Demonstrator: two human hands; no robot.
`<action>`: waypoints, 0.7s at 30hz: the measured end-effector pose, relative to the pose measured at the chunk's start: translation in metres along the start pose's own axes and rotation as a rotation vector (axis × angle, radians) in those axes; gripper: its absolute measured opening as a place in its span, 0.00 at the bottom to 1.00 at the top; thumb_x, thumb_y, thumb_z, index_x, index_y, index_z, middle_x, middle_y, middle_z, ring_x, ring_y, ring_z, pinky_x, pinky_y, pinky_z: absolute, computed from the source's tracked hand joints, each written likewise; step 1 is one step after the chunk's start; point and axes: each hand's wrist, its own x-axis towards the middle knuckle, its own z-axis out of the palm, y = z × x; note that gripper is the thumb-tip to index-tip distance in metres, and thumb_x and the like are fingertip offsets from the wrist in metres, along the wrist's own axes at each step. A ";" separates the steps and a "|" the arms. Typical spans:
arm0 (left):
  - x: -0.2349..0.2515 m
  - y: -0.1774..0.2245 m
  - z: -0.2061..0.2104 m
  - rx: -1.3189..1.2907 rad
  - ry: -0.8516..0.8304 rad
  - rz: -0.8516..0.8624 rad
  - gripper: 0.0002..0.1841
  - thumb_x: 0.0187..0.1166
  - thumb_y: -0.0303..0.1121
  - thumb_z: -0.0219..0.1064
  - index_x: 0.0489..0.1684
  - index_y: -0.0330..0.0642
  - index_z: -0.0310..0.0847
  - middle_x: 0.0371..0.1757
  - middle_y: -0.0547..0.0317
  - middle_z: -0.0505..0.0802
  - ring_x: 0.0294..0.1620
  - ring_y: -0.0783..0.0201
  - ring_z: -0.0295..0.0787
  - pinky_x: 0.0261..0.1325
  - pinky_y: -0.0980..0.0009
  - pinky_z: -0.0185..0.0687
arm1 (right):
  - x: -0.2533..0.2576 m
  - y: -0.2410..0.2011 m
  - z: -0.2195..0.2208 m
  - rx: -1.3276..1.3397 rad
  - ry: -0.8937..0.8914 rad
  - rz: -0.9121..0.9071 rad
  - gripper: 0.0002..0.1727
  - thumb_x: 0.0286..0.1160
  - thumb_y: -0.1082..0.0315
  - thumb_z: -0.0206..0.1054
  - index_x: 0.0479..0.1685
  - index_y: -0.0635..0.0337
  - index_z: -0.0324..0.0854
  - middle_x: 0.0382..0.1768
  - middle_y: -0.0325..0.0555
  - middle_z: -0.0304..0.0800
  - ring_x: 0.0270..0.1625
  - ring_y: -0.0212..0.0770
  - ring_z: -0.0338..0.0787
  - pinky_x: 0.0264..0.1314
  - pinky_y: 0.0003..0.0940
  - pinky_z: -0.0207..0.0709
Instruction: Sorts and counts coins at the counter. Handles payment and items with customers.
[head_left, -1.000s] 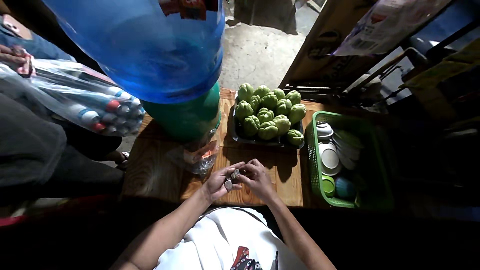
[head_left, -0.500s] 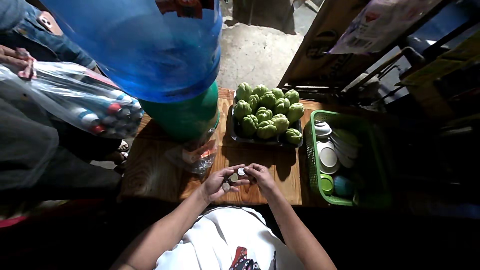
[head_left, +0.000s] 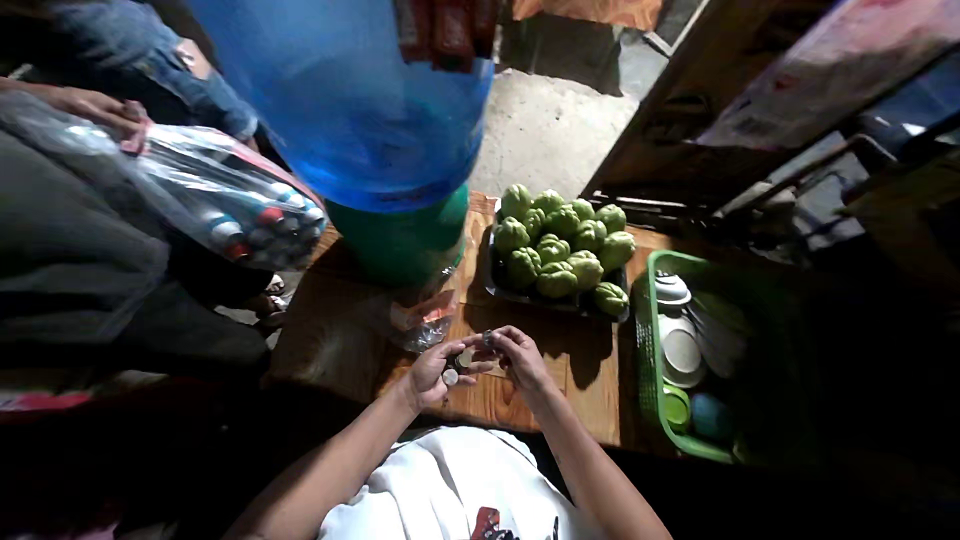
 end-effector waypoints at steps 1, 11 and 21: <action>-0.004 0.002 -0.005 -0.030 0.052 0.011 0.22 0.95 0.33 0.37 0.73 0.37 0.74 0.50 0.47 0.94 0.42 0.60 0.95 0.34 0.72 0.88 | 0.006 -0.007 0.008 0.032 -0.004 -0.005 0.08 0.88 0.73 0.54 0.43 0.63 0.79 0.27 0.35 0.82 0.21 0.23 0.76 0.24 0.16 0.70; -0.070 -0.007 -0.075 -0.448 0.354 0.259 0.18 0.95 0.35 0.44 0.46 0.36 0.79 0.32 0.53 0.92 0.25 0.68 0.89 0.25 0.79 0.84 | 0.072 -0.066 0.174 0.168 -0.335 0.185 0.11 0.92 0.70 0.49 0.57 0.68 0.73 0.39 0.47 0.86 0.37 0.37 0.89 0.42 0.30 0.86; -0.121 -0.021 -0.110 -0.601 0.520 0.444 0.17 0.93 0.37 0.44 0.48 0.37 0.78 0.34 0.51 0.91 0.25 0.65 0.88 0.24 0.76 0.83 | 0.093 -0.101 0.296 -0.239 -0.622 0.027 0.13 0.88 0.73 0.54 0.64 0.68 0.73 0.34 0.42 0.82 0.28 0.30 0.80 0.33 0.24 0.77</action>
